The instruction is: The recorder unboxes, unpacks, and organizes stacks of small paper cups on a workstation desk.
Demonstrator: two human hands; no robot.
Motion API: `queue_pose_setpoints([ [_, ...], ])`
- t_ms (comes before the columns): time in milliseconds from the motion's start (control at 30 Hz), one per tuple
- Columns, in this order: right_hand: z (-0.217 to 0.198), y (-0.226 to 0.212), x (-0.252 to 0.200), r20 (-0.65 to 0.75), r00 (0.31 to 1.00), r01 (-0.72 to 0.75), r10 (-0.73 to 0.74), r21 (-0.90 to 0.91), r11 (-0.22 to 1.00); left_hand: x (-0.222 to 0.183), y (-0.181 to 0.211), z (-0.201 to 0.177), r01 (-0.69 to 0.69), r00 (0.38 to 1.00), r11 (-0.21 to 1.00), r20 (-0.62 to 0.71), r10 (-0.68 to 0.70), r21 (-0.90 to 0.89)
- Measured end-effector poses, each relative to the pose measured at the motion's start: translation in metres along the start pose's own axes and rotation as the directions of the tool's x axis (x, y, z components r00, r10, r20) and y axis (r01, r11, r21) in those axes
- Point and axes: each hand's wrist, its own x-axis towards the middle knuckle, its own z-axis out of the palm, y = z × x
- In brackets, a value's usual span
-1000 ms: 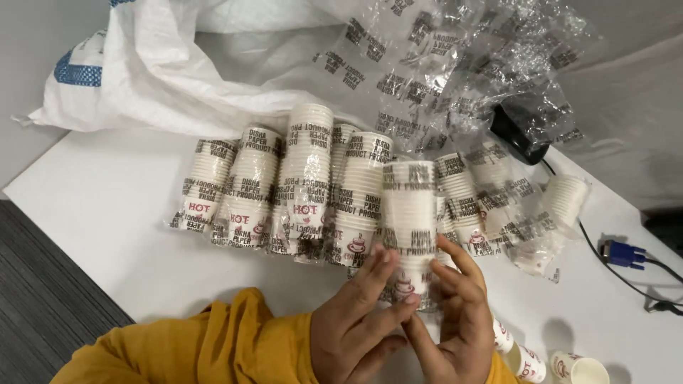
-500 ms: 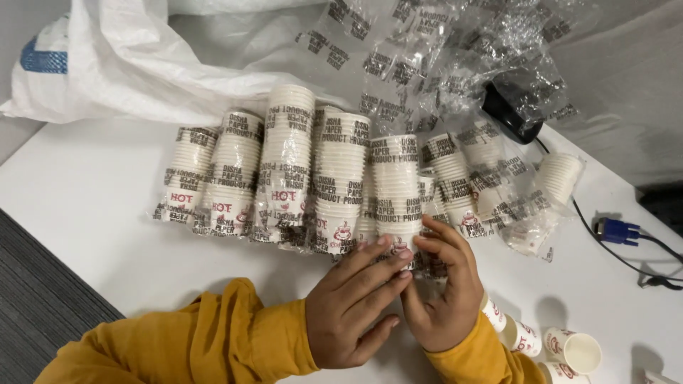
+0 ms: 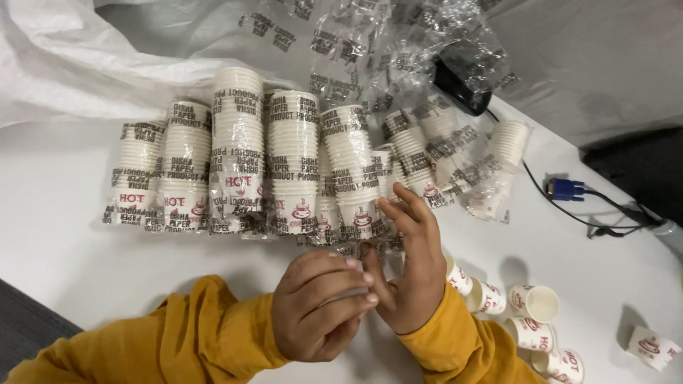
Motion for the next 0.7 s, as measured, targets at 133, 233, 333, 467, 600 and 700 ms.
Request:
queue_pose_setpoints([
  [133,-0.036,-0.011,-0.019,-0.092,0.996,0.016,-0.018,-0.021,1.0,0.003,-0.007,-0.003,-0.039,0.989,0.984,0.132,0.062,-0.174],
  [233,-0.074,-0.016,-0.042,-0.223,0.973,-0.02,0.054,0.152,0.988,0.002,-0.01,-0.001,-0.068,0.949,0.965,0.282,0.14,-0.251],
  [333,-0.121,-0.016,-0.074,-0.429,0.861,-0.105,0.275,0.379,0.919,-0.001,-0.01,0.005,0.009,0.902,0.938,0.407,0.141,-0.346],
  [467,-0.171,0.004,-0.149,-0.557,0.78,-0.184,0.285,0.232,0.955,-0.009,-0.014,0.023,0.003,0.855,0.968,0.503,0.129,-0.252],
  [600,-0.179,0.028,-0.212,-0.638,0.722,-0.322,0.267,0.032,0.946,-0.009,-0.012,0.037,-0.083,0.814,0.996,0.575,0.083,-0.026],
  [700,-0.177,0.065,-0.256,-0.63,0.742,-0.348,0.229,-0.071,0.935,-0.014,-0.008,0.041,-0.011,0.825,0.999,0.564,0.032,-0.041],
])
